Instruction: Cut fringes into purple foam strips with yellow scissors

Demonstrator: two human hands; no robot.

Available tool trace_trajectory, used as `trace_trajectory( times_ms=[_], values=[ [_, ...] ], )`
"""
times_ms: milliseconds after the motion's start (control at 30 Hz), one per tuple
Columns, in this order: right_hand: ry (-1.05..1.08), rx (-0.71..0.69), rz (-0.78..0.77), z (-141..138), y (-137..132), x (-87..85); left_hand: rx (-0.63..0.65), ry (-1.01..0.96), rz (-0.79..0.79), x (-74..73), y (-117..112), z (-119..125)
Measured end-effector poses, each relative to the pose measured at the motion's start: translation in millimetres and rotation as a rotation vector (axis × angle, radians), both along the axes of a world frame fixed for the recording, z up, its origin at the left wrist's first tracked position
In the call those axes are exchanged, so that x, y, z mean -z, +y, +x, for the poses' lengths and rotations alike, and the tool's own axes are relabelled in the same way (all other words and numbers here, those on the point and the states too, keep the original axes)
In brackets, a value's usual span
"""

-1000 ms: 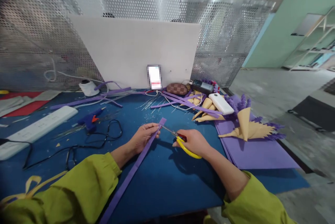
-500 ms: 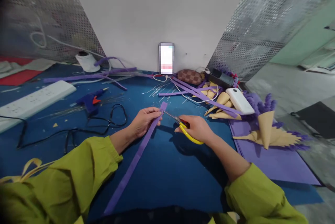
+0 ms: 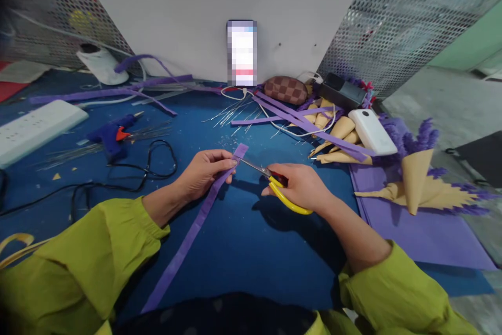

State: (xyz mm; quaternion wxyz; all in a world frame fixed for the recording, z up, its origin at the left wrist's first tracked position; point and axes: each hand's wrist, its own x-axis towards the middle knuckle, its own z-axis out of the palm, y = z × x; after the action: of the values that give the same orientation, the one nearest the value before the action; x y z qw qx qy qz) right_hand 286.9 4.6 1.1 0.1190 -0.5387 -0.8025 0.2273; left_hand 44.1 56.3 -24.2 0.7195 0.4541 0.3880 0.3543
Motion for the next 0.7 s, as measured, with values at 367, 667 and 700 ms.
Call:
trace_trajectory(
  times_ms=[367,667,700],
  values=[
    [-0.054,0.018,0.050,0.1,-5.5,0.0,-0.064,-0.024,-0.006,1.8,-1.9,2.9],
    [-0.006,0.022,0.015,-4.2,-7.7,-0.7,-0.079,-0.008,-0.001,-0.2,-3.3,3.9],
    [-0.002,0.021,0.010,-4.6,-7.7,-1.1,-0.078,-0.005,-0.002,-0.2,-3.3,3.8]
  ],
)
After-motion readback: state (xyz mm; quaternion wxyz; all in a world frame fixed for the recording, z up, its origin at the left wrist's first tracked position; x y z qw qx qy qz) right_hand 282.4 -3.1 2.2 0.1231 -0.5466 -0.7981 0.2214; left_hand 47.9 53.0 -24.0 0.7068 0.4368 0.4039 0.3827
